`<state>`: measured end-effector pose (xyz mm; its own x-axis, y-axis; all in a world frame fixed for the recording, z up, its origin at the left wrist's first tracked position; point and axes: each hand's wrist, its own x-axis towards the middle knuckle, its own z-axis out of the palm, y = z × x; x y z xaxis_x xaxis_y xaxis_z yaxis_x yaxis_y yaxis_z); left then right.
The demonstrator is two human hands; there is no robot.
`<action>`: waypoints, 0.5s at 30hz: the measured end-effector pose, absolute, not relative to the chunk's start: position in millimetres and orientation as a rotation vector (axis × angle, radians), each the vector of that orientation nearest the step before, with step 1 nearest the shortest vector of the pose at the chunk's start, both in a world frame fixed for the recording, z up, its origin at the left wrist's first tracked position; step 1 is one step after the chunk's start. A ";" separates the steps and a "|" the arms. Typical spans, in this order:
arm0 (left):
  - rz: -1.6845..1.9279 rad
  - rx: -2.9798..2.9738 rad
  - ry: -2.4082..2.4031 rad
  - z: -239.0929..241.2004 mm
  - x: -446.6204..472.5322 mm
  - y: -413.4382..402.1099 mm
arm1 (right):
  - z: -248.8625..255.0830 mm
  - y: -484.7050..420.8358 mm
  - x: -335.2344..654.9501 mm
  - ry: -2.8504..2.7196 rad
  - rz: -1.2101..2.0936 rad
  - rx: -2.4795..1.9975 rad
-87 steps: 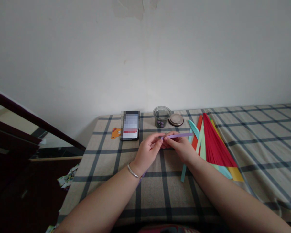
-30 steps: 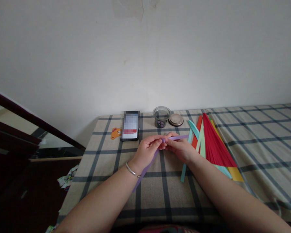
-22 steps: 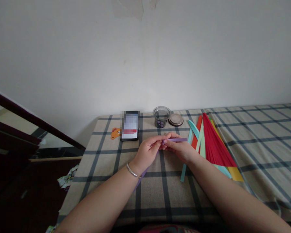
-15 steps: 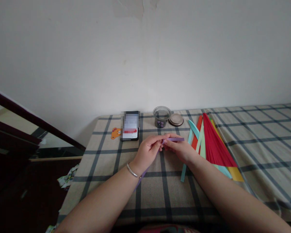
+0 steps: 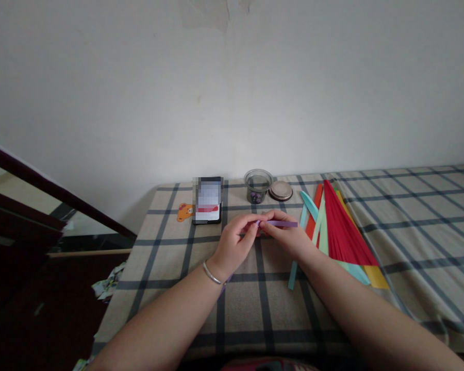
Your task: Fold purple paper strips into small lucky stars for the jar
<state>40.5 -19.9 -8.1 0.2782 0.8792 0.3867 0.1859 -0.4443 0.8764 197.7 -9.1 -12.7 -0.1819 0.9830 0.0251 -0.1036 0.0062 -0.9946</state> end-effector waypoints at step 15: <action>1.256 1.667 1.010 -18.9 44.3 -15.8 | -4.8 -10.6 194.6 -1.308 1.207 -1.120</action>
